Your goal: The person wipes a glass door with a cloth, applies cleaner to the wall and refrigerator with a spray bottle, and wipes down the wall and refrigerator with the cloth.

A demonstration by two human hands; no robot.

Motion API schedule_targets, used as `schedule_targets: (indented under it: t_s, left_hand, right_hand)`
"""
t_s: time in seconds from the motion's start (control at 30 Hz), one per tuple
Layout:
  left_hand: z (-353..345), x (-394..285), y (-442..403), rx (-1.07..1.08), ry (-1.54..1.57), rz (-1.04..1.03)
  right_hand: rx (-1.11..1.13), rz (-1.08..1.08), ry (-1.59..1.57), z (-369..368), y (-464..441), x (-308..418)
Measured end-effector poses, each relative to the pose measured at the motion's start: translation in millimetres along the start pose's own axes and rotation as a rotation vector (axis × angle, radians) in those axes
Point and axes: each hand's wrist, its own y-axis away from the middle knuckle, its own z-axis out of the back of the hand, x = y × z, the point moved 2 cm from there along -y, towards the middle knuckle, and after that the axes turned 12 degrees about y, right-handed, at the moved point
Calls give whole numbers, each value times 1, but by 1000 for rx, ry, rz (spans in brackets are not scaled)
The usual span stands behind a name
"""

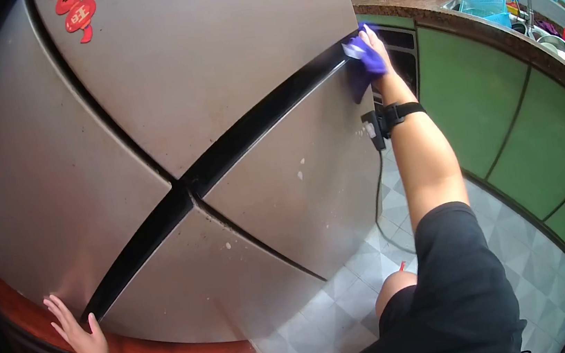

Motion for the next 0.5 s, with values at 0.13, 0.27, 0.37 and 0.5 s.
schedule_targets:
  t_s: [0.13, 0.27, 0.37, 0.5]
  left_hand:
    - [-1, 1, 1, 7, -12, -2]
    - [3, 1, -1, 18, -44, -21]
    - [4, -3, 0, 15, -28, -25]
    - [10, -7, -3, 56, -13, 36]
  right_hand:
    - [-379, 107, 401, -17, 19, 0]
    - [-430, 320, 576, -34, 76, 46]
    - [-236, 739, 534, -61, 133, 88]
    - [-30, 736, 692, -63, 118, 100]
